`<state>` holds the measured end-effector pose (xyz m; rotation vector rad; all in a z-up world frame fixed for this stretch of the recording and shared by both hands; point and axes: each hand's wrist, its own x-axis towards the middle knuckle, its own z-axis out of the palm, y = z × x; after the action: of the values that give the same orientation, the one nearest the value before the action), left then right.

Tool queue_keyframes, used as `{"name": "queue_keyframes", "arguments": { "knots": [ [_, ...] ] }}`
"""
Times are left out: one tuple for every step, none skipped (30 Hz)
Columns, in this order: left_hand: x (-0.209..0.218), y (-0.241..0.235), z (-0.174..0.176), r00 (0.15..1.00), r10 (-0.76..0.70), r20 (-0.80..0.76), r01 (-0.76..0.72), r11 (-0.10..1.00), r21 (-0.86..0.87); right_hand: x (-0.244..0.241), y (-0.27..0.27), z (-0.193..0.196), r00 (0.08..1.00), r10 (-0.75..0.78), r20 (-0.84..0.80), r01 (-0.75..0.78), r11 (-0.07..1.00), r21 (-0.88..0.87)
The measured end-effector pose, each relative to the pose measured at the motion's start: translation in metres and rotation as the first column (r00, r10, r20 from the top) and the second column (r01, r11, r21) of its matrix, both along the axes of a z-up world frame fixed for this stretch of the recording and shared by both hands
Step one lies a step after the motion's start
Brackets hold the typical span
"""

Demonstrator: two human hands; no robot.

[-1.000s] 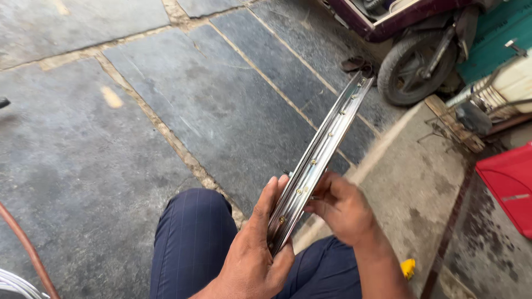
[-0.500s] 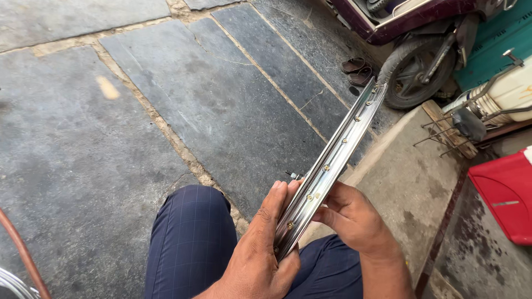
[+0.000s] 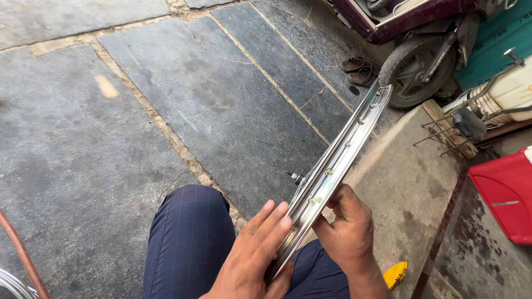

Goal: The person holds a bicycle wheel and repeatedly tightens the spoke nipples using a spoke wrench. The wheel is rotated to access different spokes, and the person works methodically around the rim.

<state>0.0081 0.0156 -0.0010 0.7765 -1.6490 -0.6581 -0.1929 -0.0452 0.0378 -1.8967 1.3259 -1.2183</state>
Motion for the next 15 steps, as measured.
{"name": "queue_keyframes", "arguments": {
  "knots": [
    [-0.002,0.004,-0.003,1.000,-0.005,0.009,0.004,0.999,0.045,0.001,0.002,-0.002,0.998,-0.038,-0.044,0.036,0.998,-0.056],
    [-0.004,0.009,-0.005,1.000,-0.011,0.020,0.009,0.996,0.090,0.003,0.005,-0.004,0.993,-0.080,-0.084,0.070,0.991,-0.114],
    [-0.005,0.012,-0.007,0.999,-0.018,0.030,0.013,0.991,0.135,0.004,0.006,-0.005,0.990,-0.108,-0.093,0.095,0.987,-0.128],
    [-0.007,0.012,-0.007,0.999,-0.042,0.005,0.041,0.986,0.159,0.006,0.006,-0.005,0.986,-0.137,-0.099,0.121,0.982,-0.148],
    [-0.010,0.013,-0.005,0.998,-0.066,-0.022,0.069,0.981,0.183,0.007,0.005,-0.003,0.981,-0.165,-0.104,0.147,0.975,-0.167],
    [-0.014,0.010,-0.005,0.992,-0.115,-0.050,0.122,0.974,0.193,0.005,0.004,-0.001,0.991,-0.137,0.000,0.135,0.978,-0.159],
    [-0.024,0.008,-0.002,0.997,-0.069,-0.029,0.073,0.979,0.190,0.003,0.003,0.002,0.989,-0.106,0.104,0.121,0.980,-0.156],
    [-0.036,0.011,0.003,1.000,-0.020,-0.009,0.021,0.981,0.193,0.000,0.002,0.006,0.976,-0.070,0.207,0.102,0.984,-0.149],
    [-0.044,0.011,0.006,0.999,0.030,0.012,-0.031,0.980,0.195,-0.004,0.003,0.011,0.980,-0.128,0.154,0.153,0.975,-0.162],
    [-0.050,0.010,0.006,0.999,0.044,0.019,-0.046,0.987,0.151,-0.007,0.004,0.013,0.977,-0.187,0.099,0.203,0.963,-0.176],
    [-0.054,0.009,0.005,0.998,0.058,0.025,-0.061,0.993,0.106,-0.010,0.005,0.015,0.968,-0.247,0.046,0.251,0.949,-0.192],
    [-0.059,0.008,0.005,0.997,0.074,0.029,-0.076,0.995,0.063,-0.013,0.006,0.017,0.964,-0.263,0.023,0.262,0.945,-0.197],
    [-0.066,0.007,0.004,0.994,0.106,0.035,-0.108,0.993,0.042,-0.016,0.007,0.019,0.960,-0.280,0.000,0.274,0.940,-0.203],
    [-0.072,0.006,0.002,0.988,0.148,0.042,-0.149,0.989,0.021,-0.017,0.008,0.019,0.958,-0.286,-0.021,0.276,0.939,-0.206],
    [-0.077,0.005,-0.001,0.981,0.190,0.048,-0.191,0.982,-0.001,-0.019,0.007,0.020,0.968,-0.245,0.048,0.250,0.949,-0.191]
  ]
}}
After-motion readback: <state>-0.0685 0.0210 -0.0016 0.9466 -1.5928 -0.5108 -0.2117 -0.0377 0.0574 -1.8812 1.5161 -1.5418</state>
